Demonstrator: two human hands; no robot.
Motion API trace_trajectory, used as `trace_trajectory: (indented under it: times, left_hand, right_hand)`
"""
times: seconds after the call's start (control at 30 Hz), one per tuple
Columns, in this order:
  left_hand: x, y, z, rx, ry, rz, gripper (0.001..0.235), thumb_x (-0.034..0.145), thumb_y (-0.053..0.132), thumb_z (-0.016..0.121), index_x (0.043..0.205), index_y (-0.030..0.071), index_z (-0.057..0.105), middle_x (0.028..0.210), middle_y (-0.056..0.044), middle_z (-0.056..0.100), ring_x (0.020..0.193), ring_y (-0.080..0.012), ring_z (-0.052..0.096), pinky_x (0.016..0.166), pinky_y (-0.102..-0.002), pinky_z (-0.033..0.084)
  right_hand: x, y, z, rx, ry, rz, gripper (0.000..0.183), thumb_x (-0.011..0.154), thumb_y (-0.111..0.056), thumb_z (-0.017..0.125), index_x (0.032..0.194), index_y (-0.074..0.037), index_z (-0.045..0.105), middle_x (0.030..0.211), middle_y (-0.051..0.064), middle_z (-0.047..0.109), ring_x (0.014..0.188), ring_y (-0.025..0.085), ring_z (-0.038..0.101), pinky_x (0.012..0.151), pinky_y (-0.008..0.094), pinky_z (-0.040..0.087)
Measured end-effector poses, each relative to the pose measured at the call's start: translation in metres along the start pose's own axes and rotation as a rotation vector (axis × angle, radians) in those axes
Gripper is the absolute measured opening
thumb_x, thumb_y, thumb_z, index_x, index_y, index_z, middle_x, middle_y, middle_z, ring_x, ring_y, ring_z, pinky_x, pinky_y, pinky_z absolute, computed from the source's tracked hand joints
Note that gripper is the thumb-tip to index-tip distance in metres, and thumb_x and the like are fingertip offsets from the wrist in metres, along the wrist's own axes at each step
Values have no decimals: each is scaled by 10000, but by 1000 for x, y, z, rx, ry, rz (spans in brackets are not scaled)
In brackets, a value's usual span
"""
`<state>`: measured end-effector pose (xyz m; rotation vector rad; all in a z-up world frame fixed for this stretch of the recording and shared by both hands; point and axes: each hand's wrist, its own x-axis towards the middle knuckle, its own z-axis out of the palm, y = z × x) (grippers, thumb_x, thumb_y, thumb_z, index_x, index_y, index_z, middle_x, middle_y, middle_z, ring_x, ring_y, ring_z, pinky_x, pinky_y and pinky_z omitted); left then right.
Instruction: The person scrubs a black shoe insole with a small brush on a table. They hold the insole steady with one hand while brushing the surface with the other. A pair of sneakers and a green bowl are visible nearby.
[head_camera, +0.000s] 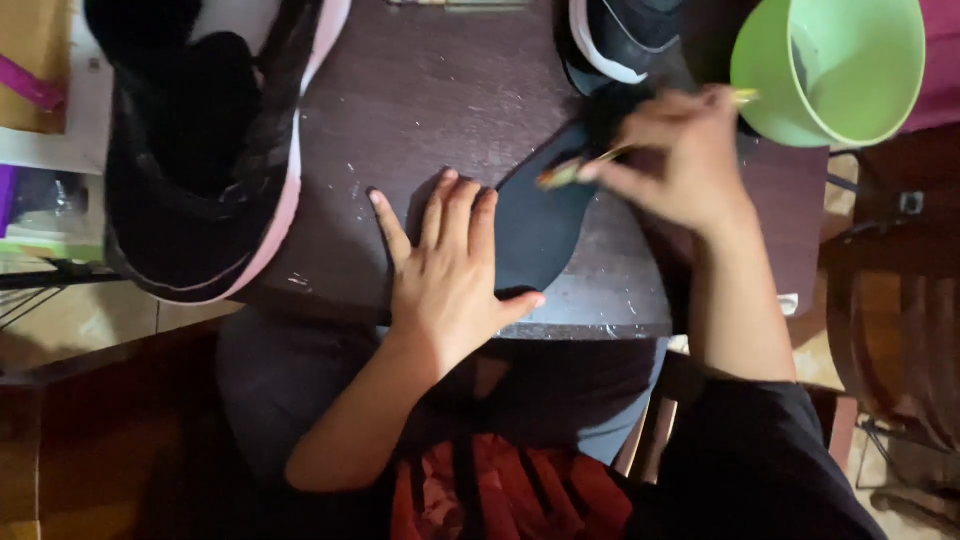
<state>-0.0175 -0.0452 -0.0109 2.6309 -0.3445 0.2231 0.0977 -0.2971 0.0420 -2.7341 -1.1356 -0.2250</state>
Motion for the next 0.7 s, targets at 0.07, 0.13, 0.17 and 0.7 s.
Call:
trace_trajectory:
  times: [0.07, 0.13, 0.17, 0.7]
  left_hand:
    - [1, 0, 0, -20, 7, -3, 1197, 481, 737, 903, 1389, 46, 541, 1443, -99, 506, 1480, -277, 378, 1115, -837, 137]
    - [2, 0, 1, 16, -20, 2, 1213, 509, 773, 865, 1416, 41, 530, 1466, -106, 498, 1490, -279, 369, 1119, -837, 120]
    - [1, 1, 3, 11, -21, 3, 1213, 509, 773, 865, 1416, 41, 530, 1466, -106, 498, 1490, -279, 369, 1119, -837, 120]
    - [0, 2, -1, 65, -40, 24, 1170, 590, 771, 797, 1440, 8, 540, 1483, -129, 512, 1503, -298, 361, 1106, -858, 89]
  right_hand:
    - [2, 1, 3, -50, -20, 187, 477, 965, -599, 793, 840, -151, 683, 855, -48, 684, 936, 216, 642, 949, 436, 246]
    - [20, -35, 5, -49, 191, -6, 533, 971, -599, 721, 760, -110, 694, 763, 30, 683, 760, 253, 681, 781, 473, 417]
    - [20, -46, 4, -52, 188, -4, 533, 971, -599, 721, 760, -110, 694, 763, 30, 683, 760, 253, 681, 781, 473, 417]
    - [-2, -7, -16, 119, -169, -81, 434, 922, -589, 721, 756, -196, 644, 733, -60, 573, 753, 187, 518, 900, 400, 239]
